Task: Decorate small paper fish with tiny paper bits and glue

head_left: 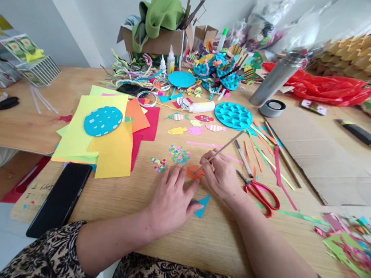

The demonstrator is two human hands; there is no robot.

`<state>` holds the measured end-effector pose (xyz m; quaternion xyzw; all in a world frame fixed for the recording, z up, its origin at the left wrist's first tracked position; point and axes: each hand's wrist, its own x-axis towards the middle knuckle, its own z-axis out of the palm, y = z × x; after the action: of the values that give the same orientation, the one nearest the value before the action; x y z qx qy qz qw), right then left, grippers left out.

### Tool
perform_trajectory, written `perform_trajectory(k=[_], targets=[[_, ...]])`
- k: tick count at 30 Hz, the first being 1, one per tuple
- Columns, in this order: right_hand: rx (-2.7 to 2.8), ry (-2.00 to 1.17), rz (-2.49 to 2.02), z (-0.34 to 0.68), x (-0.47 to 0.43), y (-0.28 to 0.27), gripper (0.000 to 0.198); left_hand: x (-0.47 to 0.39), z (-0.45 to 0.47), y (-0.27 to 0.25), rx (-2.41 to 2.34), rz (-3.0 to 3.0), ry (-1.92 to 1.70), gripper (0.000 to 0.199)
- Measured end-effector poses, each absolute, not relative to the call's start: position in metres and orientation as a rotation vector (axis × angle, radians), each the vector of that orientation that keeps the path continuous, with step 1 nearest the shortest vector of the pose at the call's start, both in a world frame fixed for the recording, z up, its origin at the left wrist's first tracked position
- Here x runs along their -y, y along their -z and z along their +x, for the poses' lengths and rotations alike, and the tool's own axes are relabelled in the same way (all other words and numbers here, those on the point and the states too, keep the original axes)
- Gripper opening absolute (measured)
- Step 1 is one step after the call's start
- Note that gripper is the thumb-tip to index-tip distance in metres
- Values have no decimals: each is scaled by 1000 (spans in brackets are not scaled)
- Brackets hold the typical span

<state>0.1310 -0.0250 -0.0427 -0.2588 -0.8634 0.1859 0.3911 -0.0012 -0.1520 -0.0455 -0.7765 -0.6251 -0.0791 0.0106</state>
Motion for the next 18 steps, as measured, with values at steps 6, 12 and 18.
perform_trajectory(k=[6, 12, 18], targets=[[2198, -485, -661, 131, 24, 44, 21, 152, -1, 46, 1944, -2425, 242, 59], [2198, -483, -652, 130, 25, 43, 21, 152, -1, 45, 1945, -2429, 239, 58], [2199, -499, -658, 130, 26, 43, 21, 151, -1, 45, 1946, -2427, 242, 59]])
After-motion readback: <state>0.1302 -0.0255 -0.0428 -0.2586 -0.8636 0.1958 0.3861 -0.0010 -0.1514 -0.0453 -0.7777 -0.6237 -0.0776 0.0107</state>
